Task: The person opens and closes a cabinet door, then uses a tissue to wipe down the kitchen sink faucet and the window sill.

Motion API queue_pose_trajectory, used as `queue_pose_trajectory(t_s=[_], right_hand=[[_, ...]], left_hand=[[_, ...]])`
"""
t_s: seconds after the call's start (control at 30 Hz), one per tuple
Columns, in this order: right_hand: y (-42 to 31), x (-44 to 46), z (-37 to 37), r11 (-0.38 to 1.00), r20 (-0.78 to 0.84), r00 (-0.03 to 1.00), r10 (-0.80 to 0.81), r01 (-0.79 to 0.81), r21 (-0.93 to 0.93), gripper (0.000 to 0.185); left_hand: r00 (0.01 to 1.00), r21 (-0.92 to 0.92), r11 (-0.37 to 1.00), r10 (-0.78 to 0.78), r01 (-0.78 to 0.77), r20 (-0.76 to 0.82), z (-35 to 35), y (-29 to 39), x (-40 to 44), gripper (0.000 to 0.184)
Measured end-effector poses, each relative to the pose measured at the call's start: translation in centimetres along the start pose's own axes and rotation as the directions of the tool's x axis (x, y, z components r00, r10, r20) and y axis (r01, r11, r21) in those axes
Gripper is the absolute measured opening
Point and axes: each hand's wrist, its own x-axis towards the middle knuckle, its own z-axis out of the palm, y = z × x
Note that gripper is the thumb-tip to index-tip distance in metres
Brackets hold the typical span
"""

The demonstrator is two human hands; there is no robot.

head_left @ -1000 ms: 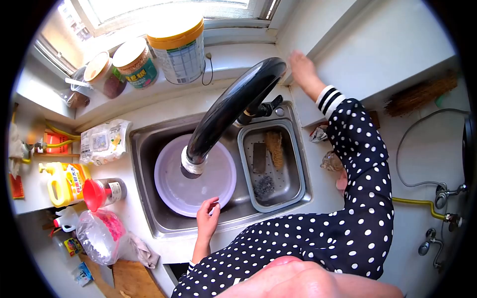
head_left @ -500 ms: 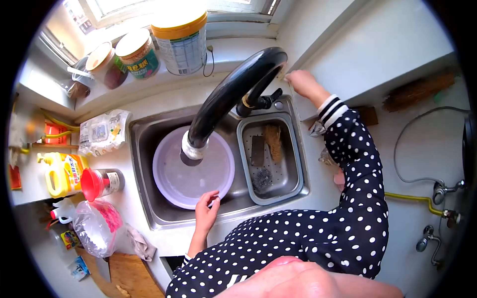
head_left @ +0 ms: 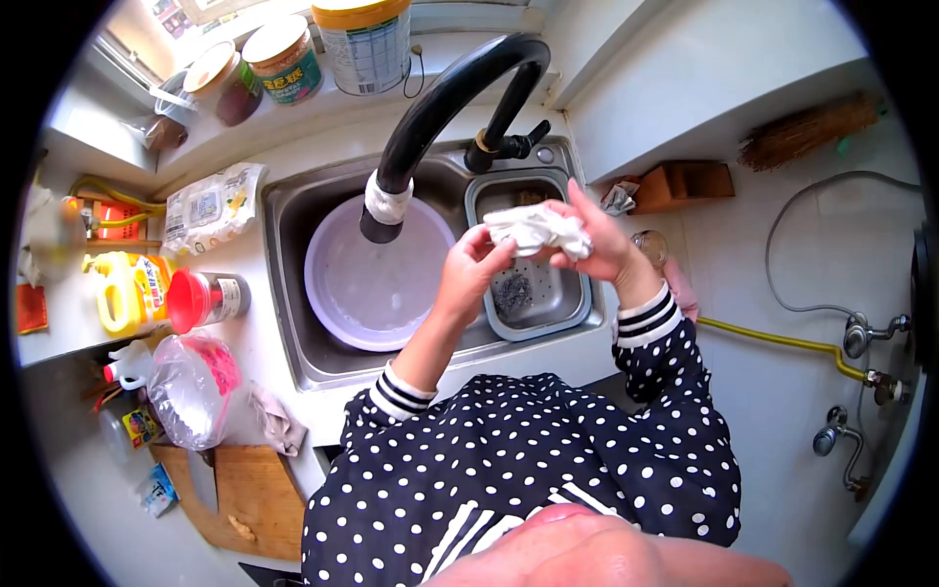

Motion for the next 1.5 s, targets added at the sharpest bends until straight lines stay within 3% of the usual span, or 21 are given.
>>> queue_pose_trajectory(t_s=[0.07, 0.17, 0.27, 0.3, 0.37, 0.47, 0.53, 0.6, 0.63, 0.67, 0.73, 0.77, 0.83, 0.93, 1.0, 1.07, 1.17, 1.27, 1.37, 1.43, 1.5], right_hand=[[2.3, -1.4, 0.5, 0.999, -0.084, 0.995, -0.046, 0.046, -0.011, 0.061], [5.1, -1.7, -0.2, 0.995, -0.277, 0.956, -0.099, 0.103, 0.003, 0.058], [6.0, -0.6, -1.6, 0.948, -0.251, 0.916, -0.314, 0.290, -0.128, 0.037], [5.6, 0.1, -2.5, 0.917, -0.207, 0.900, -0.383, 0.342, -0.206, 0.033], [3.1, 1.3, -3.8, 0.921, -0.287, 0.881, -0.376, 0.321, -0.221, 0.022], [-5.4, 3.6, -3.7, 0.677, -0.320, 0.661, -0.679, 0.393, -0.623, 0.024], [-12.4, 5.2, -2.4, 0.312, -0.112, 0.438, -0.892, 0.419, -0.853, 0.023], [-19.6, 7.6, -1.7, -0.379, 0.379, 0.007, -0.925, -0.033, -0.925, 0.024], [-23.3, 8.7, -1.3, -0.500, 0.512, -0.101, -0.853, -0.124, -0.857, 0.026], [-26.5, 9.3, 0.0, -0.504, 0.524, -0.191, -0.830, -0.142, -0.852, 0.018], [-28.1, 8.5, 4.3, -0.434, 0.453, -0.143, -0.880, -0.149, -0.889, 0.024], [-31.1, 9.7, 3.8, -0.547, 0.575, -0.309, -0.758, -0.181, -0.818, 0.023], [-34.4, 10.9, 4.3, -0.522, 0.560, -0.477, -0.677, -0.225, -0.823, 0.021], [-35.1, 14.5, 2.3, -0.553, 0.608, -0.391, -0.691, -0.255, -0.793, 0.019], [-32.5, 19.7, -1.8, -0.523, 0.551, -0.435, -0.712, -0.194, -0.830, 0.008], [-29.6, 22.3, -5.1, -0.558, 0.584, -0.319, -0.746, -0.179, -0.810, 0.014], [-24.8, 24.2, -8.0, -0.426, 0.429, -0.067, -0.901, -0.058, -0.903, 0.012], [-26.3, 21.2, -4.9, -0.414, 0.411, -0.258, -0.874, -0.045, -0.909, 0.009], [-32.8, 15.8, 0.8, -0.511, 0.530, -0.479, -0.700, -0.182, -0.840, 0.008], [-33.8, 13.3, 4.2, -0.552, 0.532, -0.518, -0.669, -0.133, -0.823, 0.018], [-38.2, 13.9, 1.7, -0.565, 0.588, -0.403, -0.701, -0.188, -0.803, 0.019]], left_hand=[[0.985, 0.202, 0.966, 0.169, -0.160, -0.025, 0.0, -1.2, 0.7, 0.019], [0.863, 0.664, 0.647, 0.504, -0.373, -0.006, 1.2, -1.2, 0.6, 0.013], [0.787, 0.730, 0.367, 0.492, -0.576, 0.373, 3.1, -2.0, 0.6, 0.022], [0.842, 0.787, 0.346, 0.388, -0.510, 0.375, 3.6, -1.8, 0.3, 0.032], [0.786, 0.723, 0.377, 0.494, -0.579, 0.372, 3.6, -2.0, 0.5, 0.041], [0.831, 0.768, 0.388, 0.453, -0.509, 0.322, 2.6, -0.8, -0.5, 0.044], [0.887, 0.766, 0.476, 0.379, -0.431, 0.264, 1.0, -0.7, -1.2, 0.042], [0.920, 0.781, 0.513, 0.336, -0.356, 0.199, -0.7, -0.7, -1.8, 0.039], [0.930, 0.797, 0.512, 0.331, -0.321, 0.162, -1.6, -0.9, -2.3, 0.037], [0.941, 0.807, 0.520, 0.315, -0.279, 0.122, -2.7, -1.3, -2.7, 0.036], [0.955, 0.817, 0.541, 0.293, -0.199, 0.039, -4.5, -2.2, -3.7, 0.034], [0.959, 0.820, 0.550, 0.282, -0.160, -0.002, -5.4, -2.5, -4.4, 0.034], [0.968, 0.801, 0.597, 0.227, -0.051, -0.107, -6.7, -3.2, -5.5, 0.032], [0.957, 0.742, 0.668, 0.181, 0.049, -0.226, -8.2, -4.3, -6.5, 0.029], [0.946, 0.693, 0.712, 0.138, 0.111, -0.294, -8.8, -4.9, -6.7, 0.028], [0.946, 0.696, 0.711, 0.150, 0.100, -0.289, -9.5, -5.4, -6.5, 0.026], [0.949, 0.708, 0.698, 0.145, 0.102, -0.279, -9.5, -5.0, -6.5, 0.025], [0.952, 0.710, 0.700, 0.163, 0.074, -0.260, -9.6, -4.5, -6.3, 0.024], [0.946, 0.708, 0.699, 0.157, 0.097, -0.284, -10.2, -4.6, -6.7, 0.023], [0.943, 0.719, 0.682, 0.136, 0.134, -0.305, -10.6, -4.8, -6.6, 0.023], [0.939, 0.710, 0.695, 0.161, 0.112, -0.305, -10.7, -5.1, -6.3, 0.023]])
